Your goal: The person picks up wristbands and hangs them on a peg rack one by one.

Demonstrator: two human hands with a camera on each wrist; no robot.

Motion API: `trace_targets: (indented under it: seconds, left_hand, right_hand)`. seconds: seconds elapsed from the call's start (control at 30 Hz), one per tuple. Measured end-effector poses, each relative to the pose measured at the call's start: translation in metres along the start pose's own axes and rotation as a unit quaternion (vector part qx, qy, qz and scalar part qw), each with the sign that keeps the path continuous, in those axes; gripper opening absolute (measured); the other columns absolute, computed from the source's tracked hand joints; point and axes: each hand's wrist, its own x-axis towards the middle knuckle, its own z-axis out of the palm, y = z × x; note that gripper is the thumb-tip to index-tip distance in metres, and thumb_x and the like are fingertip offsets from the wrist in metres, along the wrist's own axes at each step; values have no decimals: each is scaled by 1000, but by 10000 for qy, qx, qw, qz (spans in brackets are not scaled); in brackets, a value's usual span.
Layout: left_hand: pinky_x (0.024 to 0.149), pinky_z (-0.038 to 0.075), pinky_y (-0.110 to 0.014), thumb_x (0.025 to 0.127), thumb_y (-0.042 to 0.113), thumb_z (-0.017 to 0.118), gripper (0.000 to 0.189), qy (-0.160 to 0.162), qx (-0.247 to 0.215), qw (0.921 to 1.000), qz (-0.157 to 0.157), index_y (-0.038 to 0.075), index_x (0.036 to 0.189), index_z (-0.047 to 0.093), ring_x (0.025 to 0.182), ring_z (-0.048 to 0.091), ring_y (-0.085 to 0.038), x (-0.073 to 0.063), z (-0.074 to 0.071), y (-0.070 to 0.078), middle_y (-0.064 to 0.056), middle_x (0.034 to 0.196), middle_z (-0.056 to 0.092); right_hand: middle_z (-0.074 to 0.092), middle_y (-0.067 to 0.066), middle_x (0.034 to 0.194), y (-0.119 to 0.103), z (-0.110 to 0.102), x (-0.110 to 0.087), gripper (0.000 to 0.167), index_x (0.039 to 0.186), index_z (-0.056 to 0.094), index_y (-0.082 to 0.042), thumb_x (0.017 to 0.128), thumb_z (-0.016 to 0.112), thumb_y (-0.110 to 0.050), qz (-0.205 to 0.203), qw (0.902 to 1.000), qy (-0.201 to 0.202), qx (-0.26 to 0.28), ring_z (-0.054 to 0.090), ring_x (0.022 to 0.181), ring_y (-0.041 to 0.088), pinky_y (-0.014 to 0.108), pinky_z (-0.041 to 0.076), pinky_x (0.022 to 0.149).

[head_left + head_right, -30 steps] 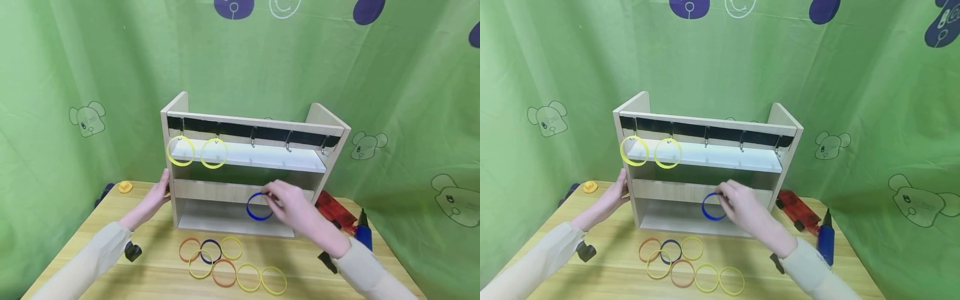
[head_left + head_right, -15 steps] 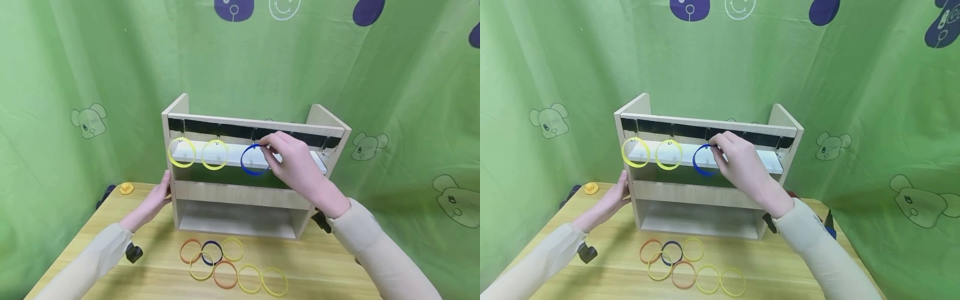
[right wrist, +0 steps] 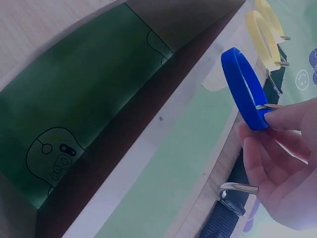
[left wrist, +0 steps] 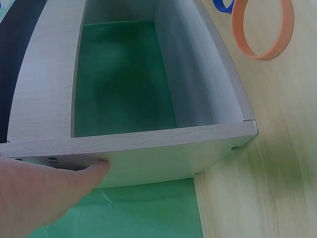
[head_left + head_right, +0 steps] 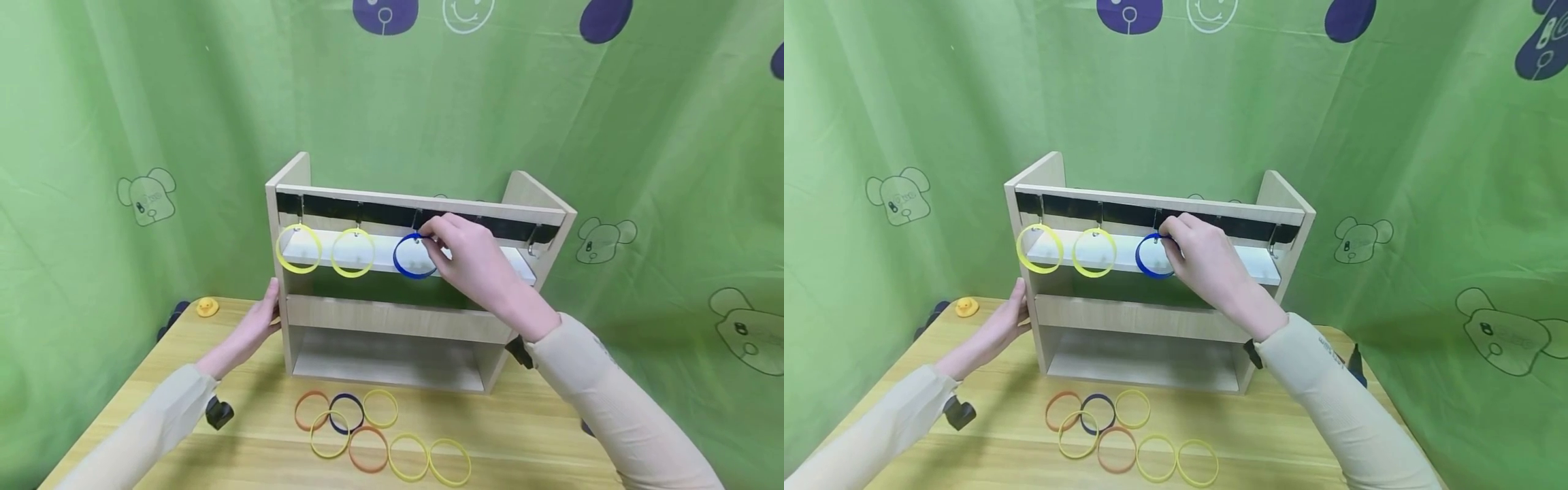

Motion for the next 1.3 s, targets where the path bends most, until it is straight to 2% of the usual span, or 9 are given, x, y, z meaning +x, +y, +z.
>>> trace_targets:
  seconds: [0.23,0.4,0.57,0.67,0.83,0.93,1.1,1.3]
  left_hand:
    - [126,15,-59,101,64,8,85,-81,3,10000,20,1,159,4,153,9,-44,0,2,-1,-27,165,6]
    - [126,14,-59,101,63,7,85,-119,36,9999,47,1,159,3,153,9,-44,1,2,1,-27,165,7]
    - [126,13,-60,100,65,8,87,-74,45,10000,38,1,159,4,153,9,-44,2,0,3,-27,165,7]
    - [126,13,-60,100,65,8,86,-60,32,10000,17,2,159,3,154,9,-44,2,-1,3,-27,165,7]
    - [126,13,-60,100,65,9,86,-69,10,10000,1,2,159,1,154,7,-44,-1,-1,3,-27,165,5]
    - [126,13,-60,101,64,8,85,-68,18,10000,34,2,159,1,153,7,-45,-2,-1,4,-27,165,4]
    - [126,12,-61,101,64,8,85,-70,26,10000,57,2,159,0,153,6,-45,-2,-1,4,-27,165,3]
    - [126,12,-60,100,64,8,86,-53,-8,10000,-21,2,159,-1,154,6,-45,-1,0,3,-28,165,3]
  right_hand:
    - [72,12,90,-2,-9,-14,10,96,68,-1,87,71,0,-85,9996,185,-195,71,76,21,33,62,66]
    - [72,11,88,-8,-11,-41,14,95,67,1,83,73,4,-125,9998,129,-84,70,74,19,28,62,62]
    - [71,8,84,-11,11,-87,16,91,67,-1,79,76,3,-63,9993,-362,62,68,72,14,21,60,62]
    - [70,4,81,-10,33,-123,15,89,68,-3,78,77,0,223,9964,-799,169,66,69,11,16,58,59]
    - [70,5,78,-12,65,-186,13,87,68,-4,78,75,2,782,9821,-1575,669,65,63,11,10,54,56]
    - [70,5,78,-14,80,-215,12,85,67,-5,78,74,2,987,9708,-1973,946,64,62,8,12,53,55]
    - [65,-3,73,-16,95,-243,13,80,65,-11,79,74,-1,1048,9587,-2311,1286,56,65,-1,12,49,55]
    - [55,-10,68,-18,103,-257,17,76,63,-14,78,77,-5,1040,9526,-2508,1372,42,65,-7,9,39,54]
